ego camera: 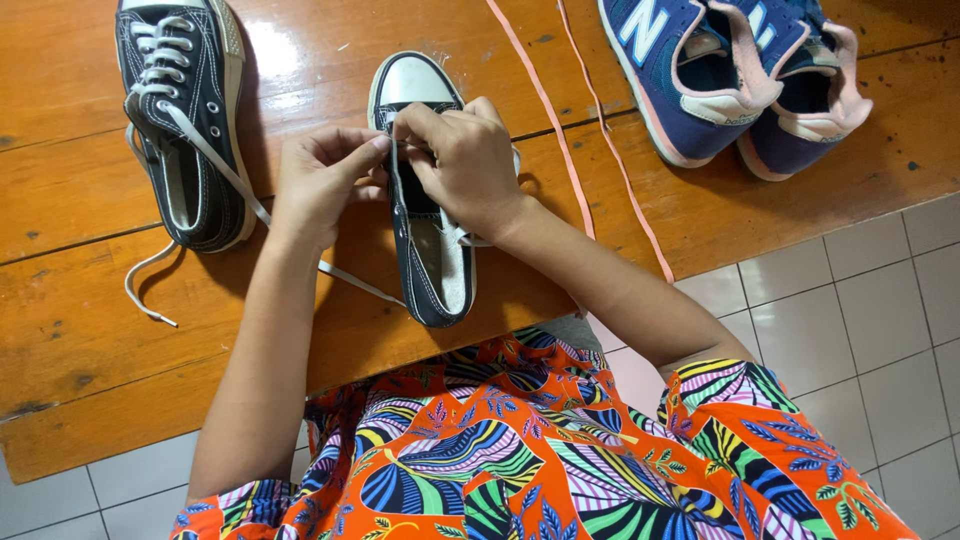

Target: The person removes the laces from a black canvas sneaker and then re-laces it by threading the laces through the eyelets. They repeat the process on the second sneaker, pulling the laces through each eyelet and adjusting the tension.

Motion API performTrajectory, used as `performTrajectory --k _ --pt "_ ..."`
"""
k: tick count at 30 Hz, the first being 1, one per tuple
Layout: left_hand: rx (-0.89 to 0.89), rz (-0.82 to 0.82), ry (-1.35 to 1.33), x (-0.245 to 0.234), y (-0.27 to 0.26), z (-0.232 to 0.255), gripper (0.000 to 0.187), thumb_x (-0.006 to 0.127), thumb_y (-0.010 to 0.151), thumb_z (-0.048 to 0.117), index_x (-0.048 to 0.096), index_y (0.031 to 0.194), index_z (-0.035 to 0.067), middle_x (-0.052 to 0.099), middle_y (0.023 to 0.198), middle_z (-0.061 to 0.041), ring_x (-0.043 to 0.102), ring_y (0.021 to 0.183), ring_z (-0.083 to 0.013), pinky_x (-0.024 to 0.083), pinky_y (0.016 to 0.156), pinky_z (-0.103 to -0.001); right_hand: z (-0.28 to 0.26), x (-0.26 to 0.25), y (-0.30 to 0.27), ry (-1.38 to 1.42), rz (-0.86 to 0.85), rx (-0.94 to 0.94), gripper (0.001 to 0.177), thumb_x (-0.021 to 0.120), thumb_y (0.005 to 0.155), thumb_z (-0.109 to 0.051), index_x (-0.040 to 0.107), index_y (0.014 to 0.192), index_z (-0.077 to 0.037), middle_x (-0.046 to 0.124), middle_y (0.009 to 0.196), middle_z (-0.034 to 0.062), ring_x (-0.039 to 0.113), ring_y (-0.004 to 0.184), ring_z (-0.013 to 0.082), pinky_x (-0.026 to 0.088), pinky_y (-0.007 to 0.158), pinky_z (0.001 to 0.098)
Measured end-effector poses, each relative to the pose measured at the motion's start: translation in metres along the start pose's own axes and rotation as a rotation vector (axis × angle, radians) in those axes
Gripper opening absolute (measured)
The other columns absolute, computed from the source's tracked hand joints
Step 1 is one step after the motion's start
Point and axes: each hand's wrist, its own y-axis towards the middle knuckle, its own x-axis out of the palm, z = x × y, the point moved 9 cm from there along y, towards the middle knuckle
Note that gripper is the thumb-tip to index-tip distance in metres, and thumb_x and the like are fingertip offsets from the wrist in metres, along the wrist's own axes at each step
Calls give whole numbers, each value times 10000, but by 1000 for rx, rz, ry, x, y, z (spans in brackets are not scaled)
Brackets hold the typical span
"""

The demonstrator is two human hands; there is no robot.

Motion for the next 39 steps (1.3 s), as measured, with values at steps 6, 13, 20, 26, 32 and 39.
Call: performTrajectory --k 6,13,20,26,32,39 --pt "168 187 -211 -9 -2 15 74 580 1033 180 601 1032 109 719 927 -1 678 782 -53 560 680 -225 -3 -1 -1 -19 5 -5 433 776 850 -60 537 1194 -170 676 941 -19 662 830 166 369 801 357" --pt "268 -217 -797 -18 -31 45 195 596 1165 191 563 1015 70 570 705 -6 476 555 -107 484 572 -297 6 -6 -9 -146 -38 57 517 733 861 -36 528 1321 -152 641 1087 21 636 982 173 366 872 359" --pt "394 -68 793 -2 -69 59 313 698 1014 216 640 1187 -38 650 831 -73 561 686 -65 469 608 -264 17 -20 -25 -8 -173 214 895 879 778 -290 390 1511 -134 587 1355 136 590 1249 297 409 1043 484" --pt "248 50 227 -18 -77 65 211 608 912 145 743 774 61 634 753 -30 549 723 -126 466 693 -295 19 -29 -40 26 -221 303 1075 900 764 -357 255 1588 -112 537 1391 207 608 1145 331 507 962 477" --pt "244 -260 -798 -13 -88 61 307 525 943 213 633 661 154 579 632 23 523 561 -75 497 654 -246 26 -23 -57 95 -275 473 927 807 843 -341 291 1581 -120 694 1044 84 720 737 202 588 708 372" --pt "-10 67 -169 -23 -76 22 157 636 963 314 721 988 185 666 715 103 400 456 -22 370 429 -199 18 -28 -60 -18 -214 371 884 861 860 -328 363 1568 -146 654 1096 97 689 975 247 546 897 399"
